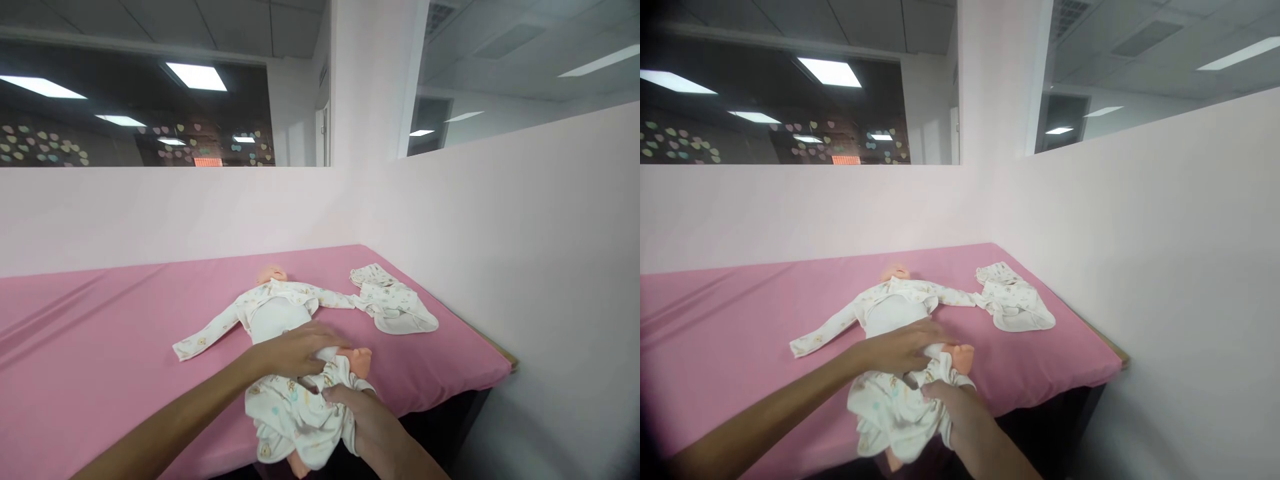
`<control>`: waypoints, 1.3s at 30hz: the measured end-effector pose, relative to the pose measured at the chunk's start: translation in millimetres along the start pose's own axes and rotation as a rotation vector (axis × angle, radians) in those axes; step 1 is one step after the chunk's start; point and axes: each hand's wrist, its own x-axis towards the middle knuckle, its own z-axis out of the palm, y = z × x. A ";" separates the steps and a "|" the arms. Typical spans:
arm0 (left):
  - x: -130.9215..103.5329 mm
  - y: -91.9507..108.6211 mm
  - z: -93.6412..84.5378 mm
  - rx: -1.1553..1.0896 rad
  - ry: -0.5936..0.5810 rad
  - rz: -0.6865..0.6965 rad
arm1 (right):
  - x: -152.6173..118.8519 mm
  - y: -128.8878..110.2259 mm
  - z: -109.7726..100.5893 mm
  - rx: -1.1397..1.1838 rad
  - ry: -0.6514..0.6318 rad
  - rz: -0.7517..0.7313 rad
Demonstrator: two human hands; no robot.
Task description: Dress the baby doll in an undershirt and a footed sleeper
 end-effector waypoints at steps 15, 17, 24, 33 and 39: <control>-12.1 -17.8 24.7 0.201 0.130 -0.043 | -15.0 -16.6 -12.8 0.293 0.125 -0.032; -13.0 -19.0 25.7 0.183 0.120 -0.060 | -14.2 -18.6 -17.0 0.284 0.138 -0.042; -12.7 -16.7 26.9 0.299 0.112 -0.036 | -15.1 -34.2 -26.9 0.285 0.190 -0.066; 8.7 -12.5 37.3 0.598 0.053 -0.014 | -26.7 -43.4 -6.7 0.114 0.240 -0.127; 11.9 -13.4 46.6 0.386 0.150 -0.102 | -19.3 -16.1 -1.5 0.163 0.161 -0.239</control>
